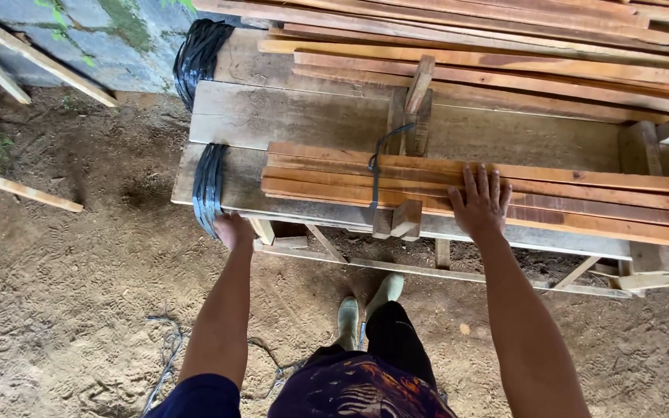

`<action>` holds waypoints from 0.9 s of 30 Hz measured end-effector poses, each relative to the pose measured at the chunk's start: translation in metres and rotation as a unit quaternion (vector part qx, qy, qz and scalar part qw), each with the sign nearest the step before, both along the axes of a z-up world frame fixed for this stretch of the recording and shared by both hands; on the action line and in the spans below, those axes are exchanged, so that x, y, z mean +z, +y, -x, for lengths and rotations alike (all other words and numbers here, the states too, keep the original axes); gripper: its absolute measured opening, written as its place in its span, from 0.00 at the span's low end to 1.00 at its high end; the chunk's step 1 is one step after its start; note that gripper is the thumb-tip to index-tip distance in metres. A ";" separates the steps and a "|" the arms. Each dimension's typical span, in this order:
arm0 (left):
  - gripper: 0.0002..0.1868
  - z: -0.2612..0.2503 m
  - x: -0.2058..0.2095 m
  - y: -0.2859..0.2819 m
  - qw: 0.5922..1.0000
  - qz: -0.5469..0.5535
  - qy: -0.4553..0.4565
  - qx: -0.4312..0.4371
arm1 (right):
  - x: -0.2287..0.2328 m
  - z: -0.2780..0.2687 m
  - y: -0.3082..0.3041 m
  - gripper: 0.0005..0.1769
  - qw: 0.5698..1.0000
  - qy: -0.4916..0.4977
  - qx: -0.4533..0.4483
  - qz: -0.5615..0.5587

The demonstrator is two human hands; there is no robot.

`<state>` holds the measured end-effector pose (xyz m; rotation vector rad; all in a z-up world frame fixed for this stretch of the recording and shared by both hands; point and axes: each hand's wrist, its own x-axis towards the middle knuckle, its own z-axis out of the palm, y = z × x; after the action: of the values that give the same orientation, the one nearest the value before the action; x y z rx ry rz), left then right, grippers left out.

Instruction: Bundling multiple thin wood slats together using plastic straps.

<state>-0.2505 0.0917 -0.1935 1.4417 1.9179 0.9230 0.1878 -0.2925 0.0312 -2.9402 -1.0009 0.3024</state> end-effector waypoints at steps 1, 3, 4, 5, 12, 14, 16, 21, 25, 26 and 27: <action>0.14 0.007 -0.015 0.006 1.000 0.002 0.003 0.000 | 0.000 0.001 0.000 0.42 1.000 0.003 0.000 0.002; 0.31 0.017 -0.045 0.021 0.978 0.138 -0.158 0.007 | 0.002 0.000 0.000 0.42 1.000 0.003 -0.002 -0.003; 0.31 0.016 -0.020 0.021 0.978 0.138 -0.158 0.005 | 0.004 0.001 0.003 0.42 1.000 0.003 -0.004 -0.004; 0.28 0.014 0.003 0.018 0.957 0.156 -0.243 -0.013 | 0.006 0.003 0.002 0.42 1.000 0.007 -0.004 -0.005; 0.22 0.020 -0.019 0.046 0.969 0.117 -0.219 0.014 | 0.017 0.009 0.001 0.42 1.000 0.014 -0.001 -0.007; 0.23 0.015 -0.025 0.046 0.979 0.114 -0.169 0.021 | 0.017 0.008 0.000 0.42 1.000 0.011 -0.002 -0.008; 0.23 0.014 -0.013 0.040 0.987 0.108 -0.117 0.027 | 0.015 0.008 0.002 0.41 1.000 0.009 -0.003 -0.011; 0.39 -0.001 0.023 0.019 0.976 0.093 -0.198 0.022 | 0.013 0.007 0.000 0.44 1.000 0.024 0.003 -0.011; 0.20 -0.007 0.036 0.002 0.995 0.073 -0.056 -0.037 | 0.013 0.006 0.000 0.42 1.000 0.018 0.002 -0.015; 0.18 -0.009 0.039 -0.004 0.992 0.083 0.033 -0.083 | 0.012 0.004 -0.001 0.42 1.000 0.015 0.003 -0.015; 0.22 -0.006 0.043 -0.011 0.980 0.093 0.125 -0.126 | 0.010 0.005 0.000 0.42 1.000 0.014 0.006 -0.015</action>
<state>-0.2443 0.0803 -0.1502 1.6998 1.8791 0.4511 0.1824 -0.2927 0.0415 -2.8960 -1.0118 0.3238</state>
